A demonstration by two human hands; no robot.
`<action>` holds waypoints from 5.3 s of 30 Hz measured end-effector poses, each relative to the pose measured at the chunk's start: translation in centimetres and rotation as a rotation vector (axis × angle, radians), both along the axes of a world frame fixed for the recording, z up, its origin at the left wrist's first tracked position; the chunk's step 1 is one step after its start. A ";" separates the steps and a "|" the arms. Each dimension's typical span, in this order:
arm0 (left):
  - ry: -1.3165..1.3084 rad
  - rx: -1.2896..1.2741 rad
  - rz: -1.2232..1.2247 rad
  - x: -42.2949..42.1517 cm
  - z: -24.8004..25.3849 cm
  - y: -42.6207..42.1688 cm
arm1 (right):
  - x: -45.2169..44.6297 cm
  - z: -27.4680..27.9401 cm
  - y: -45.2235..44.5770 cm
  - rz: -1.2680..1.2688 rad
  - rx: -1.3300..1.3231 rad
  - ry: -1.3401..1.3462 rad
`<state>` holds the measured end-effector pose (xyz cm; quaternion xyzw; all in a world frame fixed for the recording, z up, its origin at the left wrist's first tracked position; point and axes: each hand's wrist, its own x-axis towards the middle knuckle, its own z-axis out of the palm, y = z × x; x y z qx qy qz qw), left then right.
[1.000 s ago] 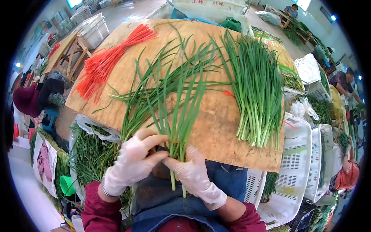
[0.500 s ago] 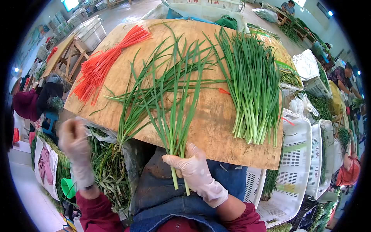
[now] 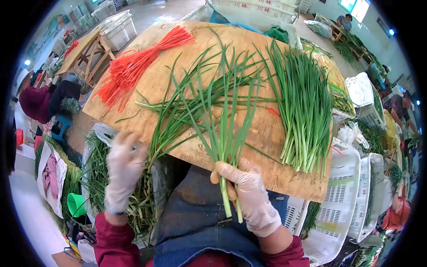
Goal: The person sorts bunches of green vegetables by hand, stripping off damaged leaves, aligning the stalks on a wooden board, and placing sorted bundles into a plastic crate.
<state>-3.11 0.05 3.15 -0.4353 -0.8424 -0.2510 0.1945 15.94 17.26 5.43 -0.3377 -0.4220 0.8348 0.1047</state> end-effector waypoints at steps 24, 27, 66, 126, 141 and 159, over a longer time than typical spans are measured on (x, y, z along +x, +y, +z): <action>-0.003 -0.038 -0.036 0.3 -1.2 -1.4 | -3.3 -4.4 0.8 -0.101 -0.437 0.114; 0.245 -0.343 -0.001 1.3 -2.1 0.1 | -3.3 -4.1 0.7 -0.006 -0.605 0.258; -1.562 0.631 0.265 9.0 1.1 -2.3 | -6.4 -4.4 -4.0 0.012 -0.368 0.153; -0.194 -0.058 0.107 -3.2 -3.6 -0.6 | -4.7 -2.8 -2.3 -0.026 -0.430 0.165; -1.392 0.329 -0.060 9.5 -2.1 -1.1 | -4.6 -3.6 -4.9 0.003 -0.002 -0.066; -0.978 0.325 0.346 9.8 -3.8 -7.9 | -2.2 -2.6 -3.3 -0.039 -0.441 -0.041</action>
